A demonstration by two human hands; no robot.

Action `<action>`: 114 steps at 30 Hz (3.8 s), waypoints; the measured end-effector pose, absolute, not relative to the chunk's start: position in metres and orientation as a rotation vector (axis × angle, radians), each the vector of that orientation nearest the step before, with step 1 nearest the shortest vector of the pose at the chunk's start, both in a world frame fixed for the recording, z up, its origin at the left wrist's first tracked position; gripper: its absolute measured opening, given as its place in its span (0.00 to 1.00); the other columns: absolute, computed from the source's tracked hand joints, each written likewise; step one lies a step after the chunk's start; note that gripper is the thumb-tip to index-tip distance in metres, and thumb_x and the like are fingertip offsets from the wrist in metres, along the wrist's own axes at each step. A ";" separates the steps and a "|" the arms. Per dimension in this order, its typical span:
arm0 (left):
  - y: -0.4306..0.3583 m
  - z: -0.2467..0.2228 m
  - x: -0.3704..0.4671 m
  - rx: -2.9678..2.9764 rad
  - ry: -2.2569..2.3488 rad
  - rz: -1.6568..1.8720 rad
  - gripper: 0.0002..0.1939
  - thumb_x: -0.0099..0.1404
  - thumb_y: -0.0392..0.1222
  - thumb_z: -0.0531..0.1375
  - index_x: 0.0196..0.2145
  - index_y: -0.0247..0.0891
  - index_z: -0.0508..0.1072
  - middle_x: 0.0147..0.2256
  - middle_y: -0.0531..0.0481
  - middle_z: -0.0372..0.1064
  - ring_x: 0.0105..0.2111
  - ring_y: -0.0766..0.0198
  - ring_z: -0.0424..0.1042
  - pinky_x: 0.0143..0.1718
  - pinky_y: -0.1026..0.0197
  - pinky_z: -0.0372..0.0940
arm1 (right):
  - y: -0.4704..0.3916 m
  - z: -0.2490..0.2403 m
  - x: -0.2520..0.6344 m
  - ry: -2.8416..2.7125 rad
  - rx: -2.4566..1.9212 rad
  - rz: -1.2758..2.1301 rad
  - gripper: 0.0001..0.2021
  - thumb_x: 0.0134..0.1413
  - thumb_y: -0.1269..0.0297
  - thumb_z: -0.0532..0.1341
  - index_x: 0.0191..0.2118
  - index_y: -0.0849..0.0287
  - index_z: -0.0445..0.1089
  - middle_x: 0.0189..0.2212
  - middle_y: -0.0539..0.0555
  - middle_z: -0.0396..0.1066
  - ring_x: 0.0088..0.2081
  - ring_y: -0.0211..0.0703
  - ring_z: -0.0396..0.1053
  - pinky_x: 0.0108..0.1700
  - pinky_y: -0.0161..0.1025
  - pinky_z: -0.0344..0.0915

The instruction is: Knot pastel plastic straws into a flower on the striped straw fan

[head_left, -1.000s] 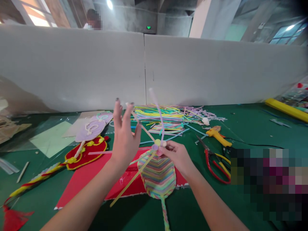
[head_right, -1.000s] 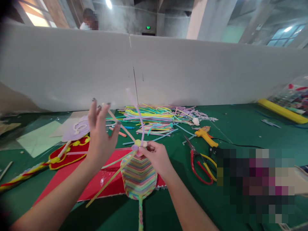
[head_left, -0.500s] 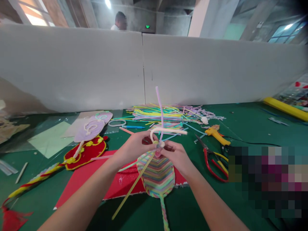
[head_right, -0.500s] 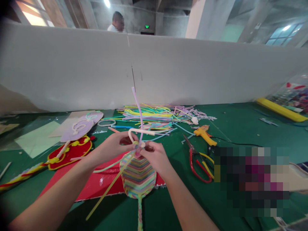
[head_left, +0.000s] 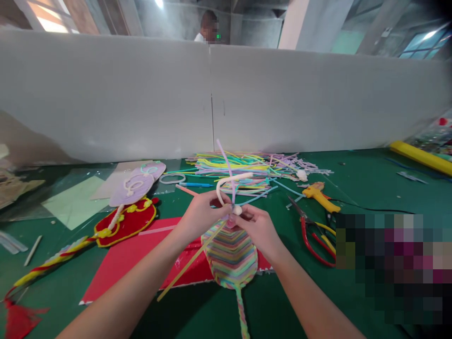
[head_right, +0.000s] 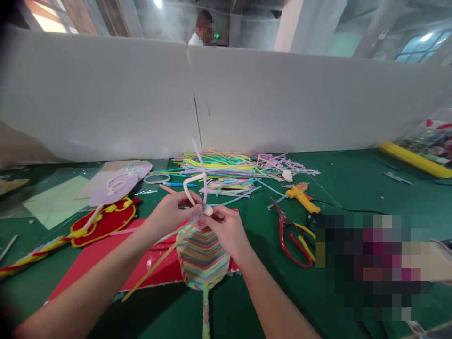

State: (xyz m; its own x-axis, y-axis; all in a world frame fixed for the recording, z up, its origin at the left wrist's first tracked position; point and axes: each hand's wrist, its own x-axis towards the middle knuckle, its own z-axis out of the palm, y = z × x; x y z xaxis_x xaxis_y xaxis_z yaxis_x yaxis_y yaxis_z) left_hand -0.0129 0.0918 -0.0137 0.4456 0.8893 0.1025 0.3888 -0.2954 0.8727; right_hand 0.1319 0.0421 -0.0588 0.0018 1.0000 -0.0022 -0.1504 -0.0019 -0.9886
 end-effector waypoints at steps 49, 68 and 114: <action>0.099 -0.024 -0.020 1.720 0.956 0.689 0.05 0.54 0.39 0.59 0.29 0.35 0.72 0.26 0.51 0.71 0.28 0.62 0.72 0.33 0.62 0.66 | 0.039 -0.056 0.127 -1.011 -1.088 1.311 0.10 0.47 0.55 0.61 0.31 0.56 0.70 0.25 0.48 0.68 0.30 0.41 0.69 0.33 0.37 0.68; 0.098 -0.027 -0.020 1.704 1.074 0.762 0.06 0.53 0.38 0.58 0.29 0.35 0.72 0.28 0.50 0.70 0.30 0.63 0.69 0.33 0.62 0.63 | 0.040 -0.065 0.123 -1.079 -1.106 1.118 0.09 0.52 0.55 0.58 0.32 0.55 0.67 0.24 0.48 0.67 0.26 0.39 0.67 0.30 0.36 0.68; 0.101 -0.017 -0.025 1.823 0.947 0.719 0.12 0.60 0.45 0.54 0.35 0.36 0.72 0.34 0.48 0.72 0.35 0.61 0.71 0.37 0.61 0.66 | 0.043 -0.054 0.131 -0.822 -1.083 1.344 0.12 0.36 0.59 0.69 0.30 0.61 0.74 0.21 0.50 0.71 0.27 0.41 0.69 0.38 0.42 0.70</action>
State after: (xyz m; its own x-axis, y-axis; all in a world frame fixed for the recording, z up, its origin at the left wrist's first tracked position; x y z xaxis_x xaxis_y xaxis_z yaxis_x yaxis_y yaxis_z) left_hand -0.0253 0.1011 -0.0173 0.5320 0.8433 0.0764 0.3004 -0.2723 0.9141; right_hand 0.1309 0.0427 -0.0540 0.0937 0.9876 -0.1260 -0.3378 -0.0875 -0.9371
